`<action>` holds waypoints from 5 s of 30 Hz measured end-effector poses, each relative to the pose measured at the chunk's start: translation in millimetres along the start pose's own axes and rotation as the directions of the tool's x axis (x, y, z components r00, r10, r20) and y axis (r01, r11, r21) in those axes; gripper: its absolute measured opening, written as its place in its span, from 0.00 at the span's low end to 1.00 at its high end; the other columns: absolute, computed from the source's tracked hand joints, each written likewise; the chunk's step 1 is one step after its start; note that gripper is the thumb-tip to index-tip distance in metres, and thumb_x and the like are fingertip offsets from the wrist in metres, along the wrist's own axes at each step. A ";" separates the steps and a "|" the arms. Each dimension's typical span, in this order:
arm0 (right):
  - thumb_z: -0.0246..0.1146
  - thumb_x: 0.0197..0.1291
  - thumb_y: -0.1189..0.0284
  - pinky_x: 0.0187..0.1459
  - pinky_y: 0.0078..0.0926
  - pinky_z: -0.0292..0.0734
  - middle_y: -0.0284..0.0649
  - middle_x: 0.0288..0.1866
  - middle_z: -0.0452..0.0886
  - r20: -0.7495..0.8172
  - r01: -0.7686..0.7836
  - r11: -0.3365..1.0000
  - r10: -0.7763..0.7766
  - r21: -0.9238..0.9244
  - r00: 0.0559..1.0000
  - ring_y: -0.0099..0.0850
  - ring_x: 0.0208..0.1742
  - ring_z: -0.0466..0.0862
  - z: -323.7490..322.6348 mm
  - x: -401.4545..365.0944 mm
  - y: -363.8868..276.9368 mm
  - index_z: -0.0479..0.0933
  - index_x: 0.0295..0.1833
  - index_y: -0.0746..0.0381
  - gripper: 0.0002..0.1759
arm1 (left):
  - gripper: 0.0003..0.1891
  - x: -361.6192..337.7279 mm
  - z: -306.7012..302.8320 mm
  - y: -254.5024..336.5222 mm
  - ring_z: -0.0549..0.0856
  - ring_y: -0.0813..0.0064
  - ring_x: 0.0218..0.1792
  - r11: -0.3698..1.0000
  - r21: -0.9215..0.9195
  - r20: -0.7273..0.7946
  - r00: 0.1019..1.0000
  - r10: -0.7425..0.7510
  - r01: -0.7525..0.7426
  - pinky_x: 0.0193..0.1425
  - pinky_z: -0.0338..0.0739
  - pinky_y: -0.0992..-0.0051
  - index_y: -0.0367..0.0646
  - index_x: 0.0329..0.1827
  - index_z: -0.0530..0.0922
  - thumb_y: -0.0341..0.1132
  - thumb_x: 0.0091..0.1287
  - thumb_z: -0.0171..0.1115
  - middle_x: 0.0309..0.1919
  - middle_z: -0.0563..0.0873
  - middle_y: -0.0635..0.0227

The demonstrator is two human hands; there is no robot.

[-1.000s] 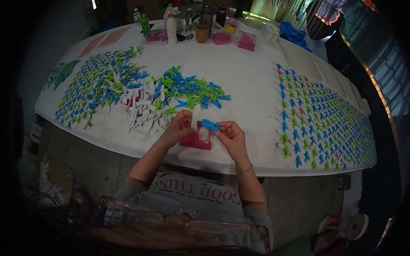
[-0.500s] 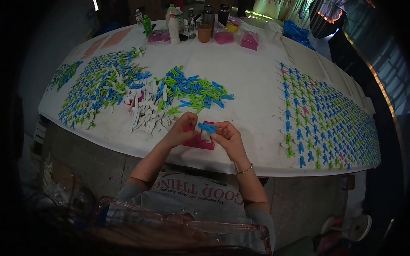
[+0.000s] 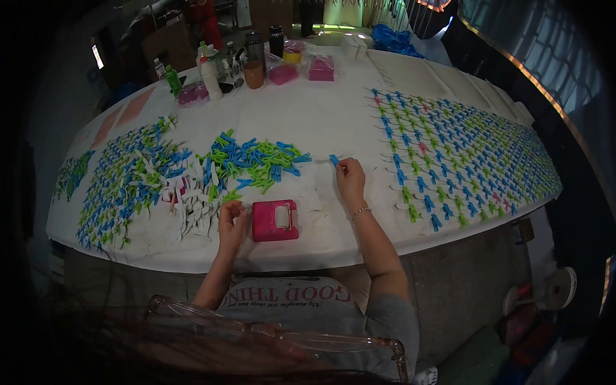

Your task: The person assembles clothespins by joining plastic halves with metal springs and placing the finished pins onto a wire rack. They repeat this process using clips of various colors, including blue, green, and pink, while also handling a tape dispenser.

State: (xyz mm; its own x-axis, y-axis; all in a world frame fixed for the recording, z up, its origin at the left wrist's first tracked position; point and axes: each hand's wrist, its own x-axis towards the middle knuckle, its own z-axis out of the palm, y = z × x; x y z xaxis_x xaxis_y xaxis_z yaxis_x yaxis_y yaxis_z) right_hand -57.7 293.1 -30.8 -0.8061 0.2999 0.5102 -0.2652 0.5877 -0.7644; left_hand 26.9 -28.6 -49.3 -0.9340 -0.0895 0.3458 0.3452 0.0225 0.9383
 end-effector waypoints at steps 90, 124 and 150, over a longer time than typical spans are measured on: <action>0.51 0.67 0.71 0.55 0.36 0.72 0.46 0.49 0.76 0.399 0.344 0.568 -0.029 -0.748 0.916 0.41 0.54 0.75 69.8 126.6 97.7 0.74 0.47 0.68 0.12 | 0.05 -34.6 -13.9 21.6 0.78 0.79 0.26 0.947 0.291 -0.068 0.991 -0.120 0.134 0.31 0.72 0.78 0.39 0.34 0.77 0.31 0.67 0.62 0.24 0.79 0.66; 0.63 0.60 0.77 0.45 0.23 0.76 0.41 0.40 0.83 0.548 0.144 0.956 -0.265 0.254 0.793 0.28 0.41 0.83 25.2 -54.8 -131.4 0.80 0.41 0.67 0.05 | 0.12 57.3 -76.8 52.8 0.81 0.74 0.31 0.854 0.498 -0.079 0.989 -0.128 0.150 0.39 0.75 0.73 0.42 0.45 0.79 0.37 0.61 0.66 0.30 0.82 0.67; 0.64 0.56 0.79 0.40 0.25 0.75 0.40 0.36 0.79 0.549 0.114 0.950 -0.263 0.290 0.793 0.30 0.36 0.79 26.5 -76.7 -101.7 0.78 0.43 0.65 0.09 | 0.05 52.1 14.6 31.3 0.77 0.88 0.36 0.948 -0.249 0.366 0.925 -0.097 0.198 0.43 0.73 0.84 0.41 0.44 0.77 0.29 0.67 0.62 0.35 0.80 0.76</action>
State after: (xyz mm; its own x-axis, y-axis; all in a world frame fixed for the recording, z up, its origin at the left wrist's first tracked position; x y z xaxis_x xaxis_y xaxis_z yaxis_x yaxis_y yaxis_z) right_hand 17.1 190.4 -2.6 -0.8604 -0.3294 0.3888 -0.4971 0.3745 -0.7827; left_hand -12.4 -18.1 -1.8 -0.9316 0.2797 0.2322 0.1650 -0.2440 0.9556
